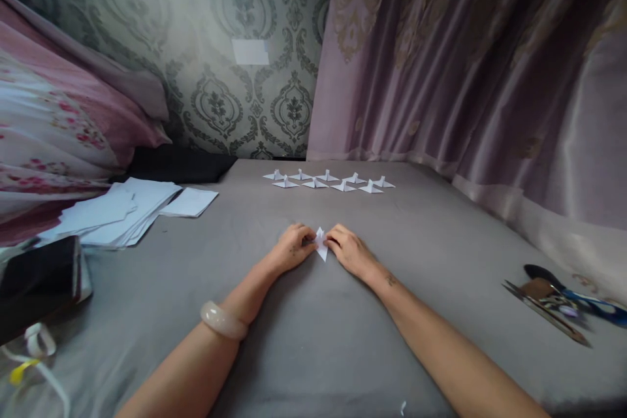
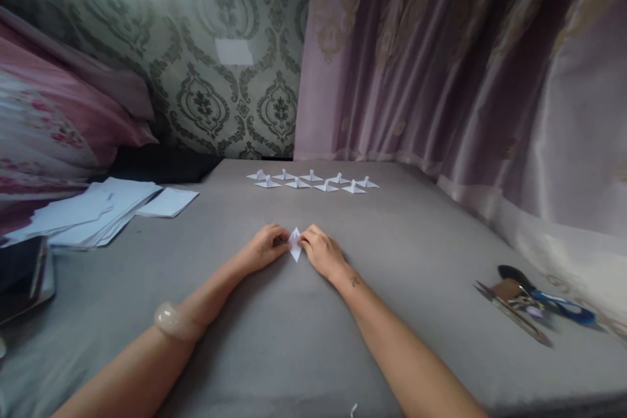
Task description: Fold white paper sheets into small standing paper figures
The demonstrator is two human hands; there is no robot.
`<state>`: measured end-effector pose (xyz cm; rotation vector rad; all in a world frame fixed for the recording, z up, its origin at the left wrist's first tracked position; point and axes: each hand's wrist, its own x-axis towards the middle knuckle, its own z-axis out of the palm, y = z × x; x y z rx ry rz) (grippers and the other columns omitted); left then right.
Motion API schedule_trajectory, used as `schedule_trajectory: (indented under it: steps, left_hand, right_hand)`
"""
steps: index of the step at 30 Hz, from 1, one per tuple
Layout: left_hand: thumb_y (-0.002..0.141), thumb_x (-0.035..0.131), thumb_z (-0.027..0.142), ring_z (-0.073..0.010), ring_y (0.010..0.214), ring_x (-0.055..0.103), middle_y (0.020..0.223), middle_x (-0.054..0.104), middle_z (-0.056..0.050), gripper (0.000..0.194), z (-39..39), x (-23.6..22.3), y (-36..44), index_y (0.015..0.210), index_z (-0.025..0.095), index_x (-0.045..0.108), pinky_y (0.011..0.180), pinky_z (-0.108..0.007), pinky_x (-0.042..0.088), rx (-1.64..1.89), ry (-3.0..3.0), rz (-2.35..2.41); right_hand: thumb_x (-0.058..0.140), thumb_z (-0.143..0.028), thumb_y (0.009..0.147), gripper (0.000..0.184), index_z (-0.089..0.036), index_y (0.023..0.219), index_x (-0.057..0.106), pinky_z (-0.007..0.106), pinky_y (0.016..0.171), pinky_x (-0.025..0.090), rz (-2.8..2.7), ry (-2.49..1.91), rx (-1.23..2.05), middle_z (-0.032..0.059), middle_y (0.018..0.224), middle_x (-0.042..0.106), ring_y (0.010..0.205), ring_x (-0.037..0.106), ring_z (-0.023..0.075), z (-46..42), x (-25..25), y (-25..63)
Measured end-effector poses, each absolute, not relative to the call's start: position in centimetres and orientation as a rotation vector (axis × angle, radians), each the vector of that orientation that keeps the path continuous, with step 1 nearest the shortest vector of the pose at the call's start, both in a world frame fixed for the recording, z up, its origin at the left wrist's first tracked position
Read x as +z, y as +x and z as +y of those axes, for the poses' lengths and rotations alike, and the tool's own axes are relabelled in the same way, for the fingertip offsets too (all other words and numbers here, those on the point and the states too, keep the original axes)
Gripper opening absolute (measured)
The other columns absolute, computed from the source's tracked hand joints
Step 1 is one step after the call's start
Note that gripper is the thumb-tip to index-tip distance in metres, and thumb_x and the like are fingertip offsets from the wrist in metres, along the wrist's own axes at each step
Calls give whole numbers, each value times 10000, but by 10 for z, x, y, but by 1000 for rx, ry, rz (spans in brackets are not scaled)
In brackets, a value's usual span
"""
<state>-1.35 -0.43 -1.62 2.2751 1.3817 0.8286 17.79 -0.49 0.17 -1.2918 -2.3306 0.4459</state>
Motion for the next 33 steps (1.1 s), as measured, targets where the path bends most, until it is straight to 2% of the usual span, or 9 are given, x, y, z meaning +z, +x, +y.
schedule_trajectory:
  steps: [4, 9, 14, 18, 22, 26, 29, 33]
  left_hand:
    - [680, 650, 259, -185, 898, 545, 988, 576, -65, 395, -7, -11, -22, 1058, 151, 616, 801, -289, 455, 751, 2073, 1353]
    - [626, 561, 123, -213, 1020, 533, 1100, 573, -95, 560, -15, 4, -35, 1187, 126, 560, 922, -326, 419, 661, 1862, 1298]
    - [683, 563, 182, -219, 976, 563, 1124, 578, -106, 494, -20, 10, -38, 1176, 154, 575, 882, -357, 449, 726, 1743, 1368]
    - [712, 618, 282, -210, 938, 573, 1067, 622, -100, 404, -13, 8, -20, 1093, 148, 617, 863, -345, 448, 757, 1794, 1338]
    - [716, 637, 314, -163, 785, 581, 895, 652, -59, 347, -2, 2, 0, 1016, 138, 640, 720, -271, 454, 777, 1776, 1310]
    - [749, 610, 332, -117, 615, 516, 675, 587, 15, 241, 3, -4, 7, 893, 146, 661, 554, -208, 374, 772, 1794, 1323]
    - [777, 585, 351, -104, 576, 487, 614, 555, 32, 224, 2, -5, 8, 769, 141, 663, 530, -199, 345, 794, 1797, 1360]
    - [814, 565, 357, -121, 620, 519, 637, 588, 24, 233, -4, -1, 10, 762, 161, 679, 571, -212, 367, 824, 1905, 1405]
  right_hand:
    - [527, -171, 829, 184, -181, 964, 652, 239, 761, 425, -2224, -1159, 650, 33, 954, 599, 794, 566, 116, 0, -10, 188]
    - [542, -108, 692, 313, -172, 975, 659, 224, 614, 419, -1952, -1193, 939, 25, 918, 613, 625, 517, 88, 3, -11, 192]
    - [487, -130, 681, 369, -153, 1020, 632, 223, 581, 418, -1650, -1263, 1072, 52, 946, 649, 627, 537, 96, 4, -9, 190]
    - [473, -141, 686, 353, -141, 1004, 628, 235, 657, 445, -1493, -1280, 1075, 68, 959, 653, 739, 585, 119, 8, -14, 191]
    - [482, -130, 679, 340, -143, 983, 635, 254, 729, 458, -1463, -1263, 1086, 63, 937, 661, 786, 605, 127, 10, -19, 193]
    - [486, -117, 676, 334, -143, 972, 637, 267, 741, 462, -1483, -1249, 1096, 61, 911, 667, 776, 612, 131, 10, -19, 193]
    - [491, -121, 680, 283, -143, 923, 636, 271, 753, 466, -1484, -1234, 1099, 58, 878, 670, 781, 619, 136, 8, -16, 192]
    - [509, -168, 708, 173, -157, 834, 628, 269, 701, 476, -1523, -1191, 1141, 38, 792, 673, 723, 624, 142, 2, -10, 187]
